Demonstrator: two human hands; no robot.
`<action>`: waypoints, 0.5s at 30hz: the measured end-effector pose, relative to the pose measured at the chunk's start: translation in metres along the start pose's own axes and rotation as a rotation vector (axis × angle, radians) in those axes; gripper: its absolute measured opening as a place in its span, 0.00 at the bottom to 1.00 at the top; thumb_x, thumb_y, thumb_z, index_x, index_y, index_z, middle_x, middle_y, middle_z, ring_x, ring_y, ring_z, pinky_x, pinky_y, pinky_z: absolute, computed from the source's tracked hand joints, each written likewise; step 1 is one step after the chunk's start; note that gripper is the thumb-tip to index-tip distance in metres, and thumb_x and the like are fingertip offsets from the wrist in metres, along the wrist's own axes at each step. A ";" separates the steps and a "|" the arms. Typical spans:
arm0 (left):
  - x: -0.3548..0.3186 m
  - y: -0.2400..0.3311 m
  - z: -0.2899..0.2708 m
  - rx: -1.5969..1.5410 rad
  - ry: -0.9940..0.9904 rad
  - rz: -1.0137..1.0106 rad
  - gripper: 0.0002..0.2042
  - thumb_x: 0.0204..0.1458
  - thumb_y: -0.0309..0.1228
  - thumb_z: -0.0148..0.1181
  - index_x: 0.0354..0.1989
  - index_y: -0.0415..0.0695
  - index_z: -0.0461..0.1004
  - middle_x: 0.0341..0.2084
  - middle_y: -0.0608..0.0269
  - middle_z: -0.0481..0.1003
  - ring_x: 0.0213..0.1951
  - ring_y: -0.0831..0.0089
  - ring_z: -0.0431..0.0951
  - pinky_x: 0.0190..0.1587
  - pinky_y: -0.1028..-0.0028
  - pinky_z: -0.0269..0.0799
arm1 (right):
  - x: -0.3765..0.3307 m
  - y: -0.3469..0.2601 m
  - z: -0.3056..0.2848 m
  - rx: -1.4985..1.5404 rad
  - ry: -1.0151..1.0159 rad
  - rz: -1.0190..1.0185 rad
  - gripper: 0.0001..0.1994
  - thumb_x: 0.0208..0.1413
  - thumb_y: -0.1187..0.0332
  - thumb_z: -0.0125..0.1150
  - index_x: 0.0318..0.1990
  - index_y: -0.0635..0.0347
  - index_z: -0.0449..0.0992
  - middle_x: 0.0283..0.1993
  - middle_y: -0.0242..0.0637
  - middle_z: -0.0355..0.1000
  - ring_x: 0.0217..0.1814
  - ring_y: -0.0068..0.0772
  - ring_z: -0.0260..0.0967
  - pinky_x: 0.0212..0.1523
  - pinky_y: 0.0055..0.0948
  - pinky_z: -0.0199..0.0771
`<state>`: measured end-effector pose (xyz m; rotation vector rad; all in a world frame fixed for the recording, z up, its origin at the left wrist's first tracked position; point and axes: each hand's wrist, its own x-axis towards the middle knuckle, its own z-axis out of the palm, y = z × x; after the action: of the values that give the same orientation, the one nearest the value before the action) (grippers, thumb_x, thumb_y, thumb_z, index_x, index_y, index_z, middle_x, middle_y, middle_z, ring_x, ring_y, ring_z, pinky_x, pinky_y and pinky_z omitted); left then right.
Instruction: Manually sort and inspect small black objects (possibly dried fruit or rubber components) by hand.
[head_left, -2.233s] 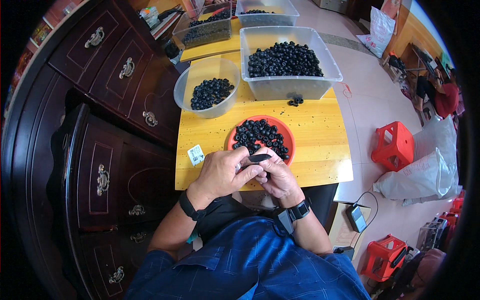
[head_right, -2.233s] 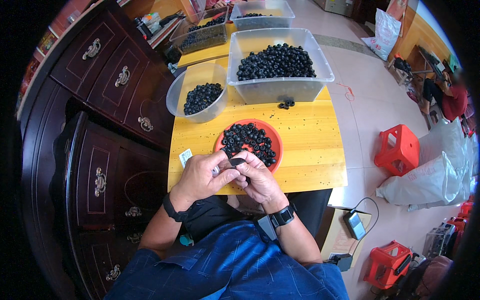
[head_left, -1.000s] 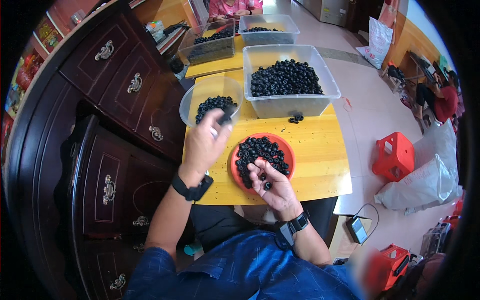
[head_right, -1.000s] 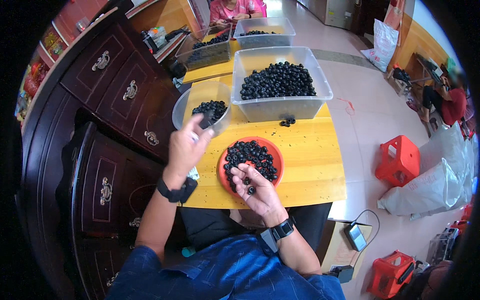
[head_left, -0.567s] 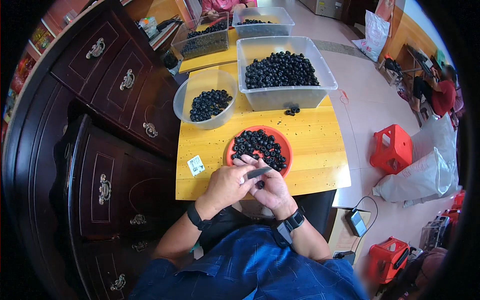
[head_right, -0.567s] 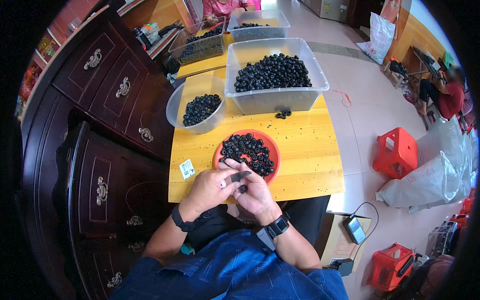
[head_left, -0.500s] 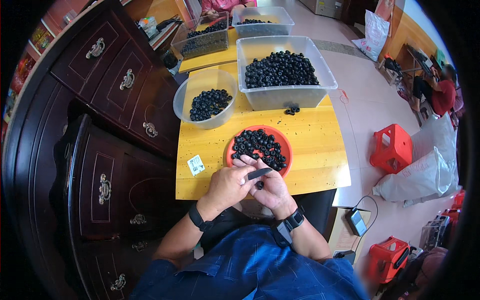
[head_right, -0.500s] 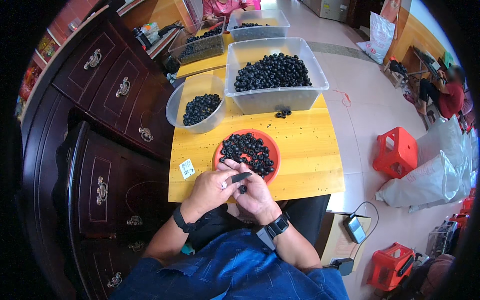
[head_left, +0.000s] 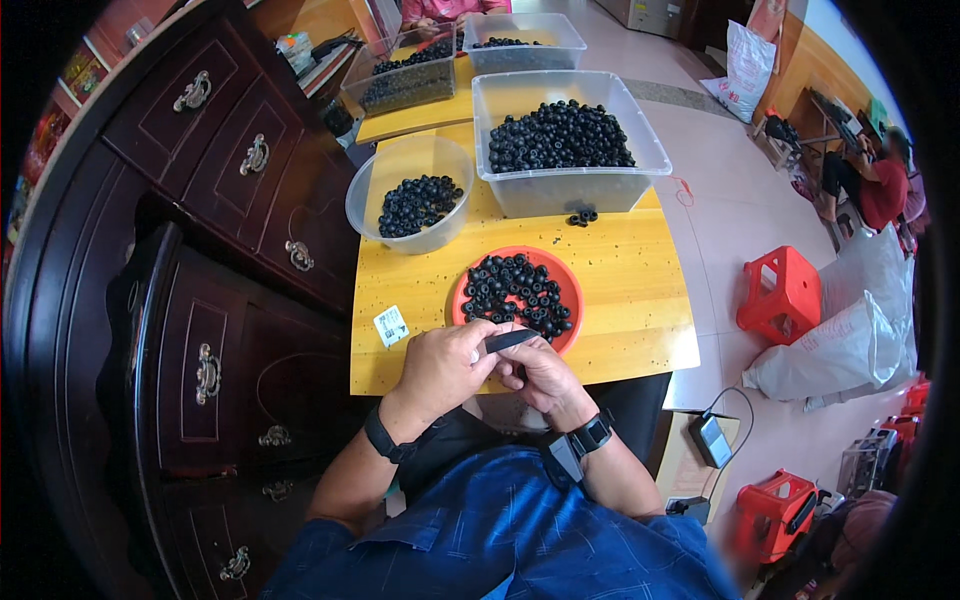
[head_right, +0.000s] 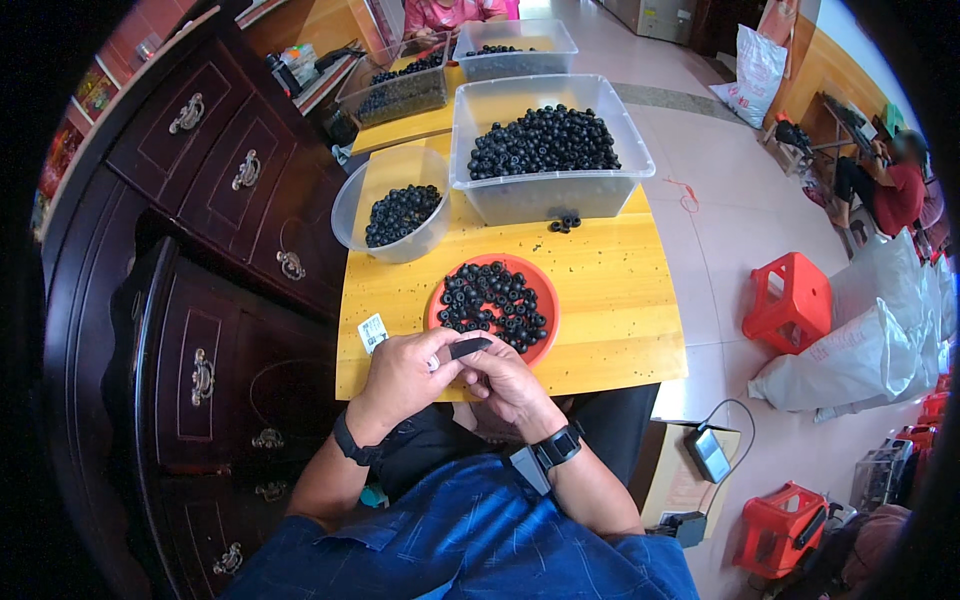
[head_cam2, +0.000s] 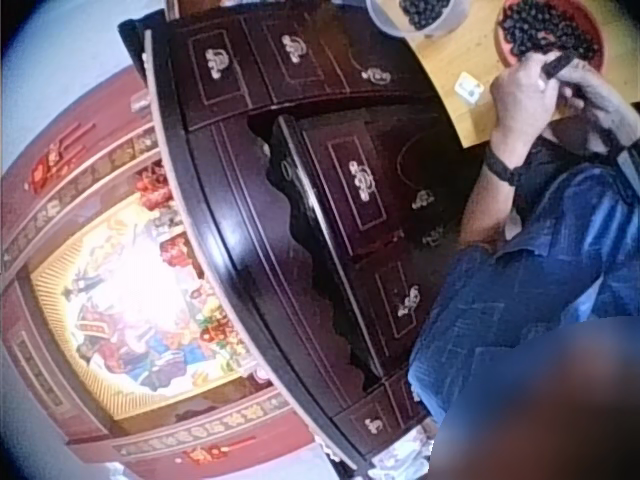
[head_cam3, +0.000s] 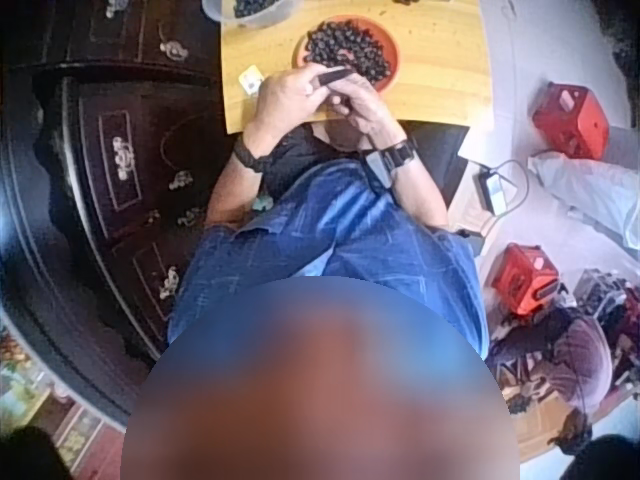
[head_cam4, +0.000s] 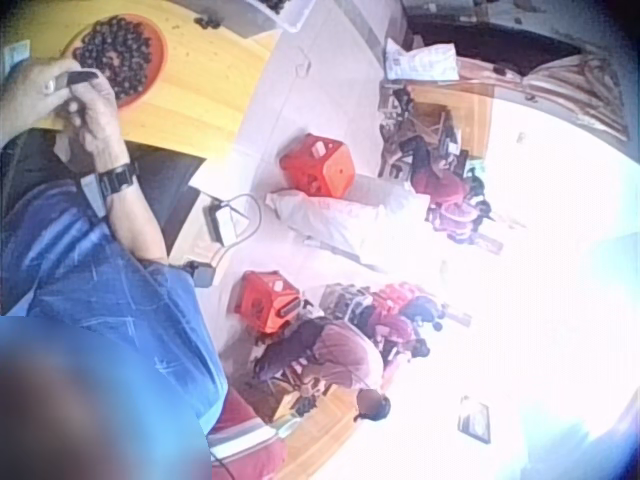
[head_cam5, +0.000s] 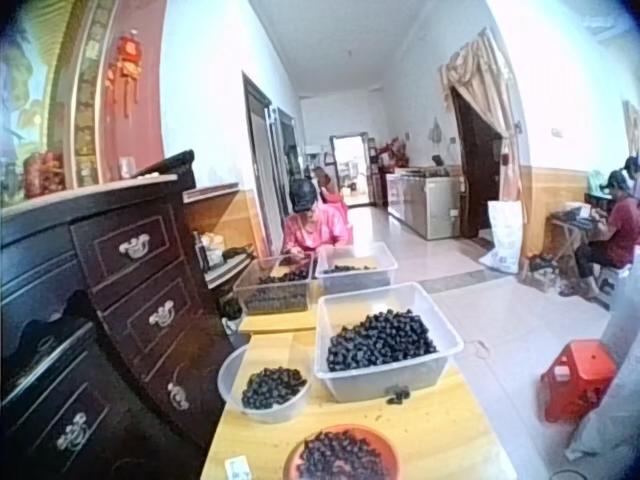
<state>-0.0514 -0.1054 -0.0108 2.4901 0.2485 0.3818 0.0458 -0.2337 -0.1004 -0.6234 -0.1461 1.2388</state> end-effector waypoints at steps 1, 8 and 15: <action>-0.001 0.002 0.000 -0.002 0.002 0.021 0.13 0.47 0.27 0.68 0.42 0.41 0.78 0.20 0.58 0.77 0.21 0.69 0.78 0.26 0.72 0.72 | 0.000 0.000 0.000 0.009 -0.004 0.009 0.09 0.63 0.64 0.60 0.46 0.54 0.72 0.32 0.22 0.70 0.24 0.09 0.63 0.17 0.10 0.58; -0.005 -0.003 0.007 -0.261 0.142 -0.123 0.12 0.48 0.24 0.69 0.42 0.40 0.79 0.20 0.57 0.77 0.21 0.74 0.77 0.26 0.74 0.71 | -0.007 -0.014 0.019 0.122 -0.002 0.024 0.07 0.65 0.65 0.57 0.44 0.56 0.72 0.30 0.22 0.67 0.22 0.08 0.58 0.15 0.10 0.55; -0.004 -0.008 0.008 -0.212 0.201 0.013 0.12 0.47 0.25 0.69 0.42 0.42 0.80 0.19 0.59 0.76 0.18 0.71 0.75 0.24 0.73 0.70 | -0.006 -0.014 0.018 -0.014 0.039 -0.061 0.06 0.66 0.64 0.55 0.42 0.55 0.72 0.32 0.23 0.69 0.21 0.09 0.57 0.15 0.10 0.52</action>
<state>-0.0531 -0.1042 -0.0231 2.2475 0.2585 0.6315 0.0474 -0.2347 -0.0768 -0.6503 -0.1398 1.1673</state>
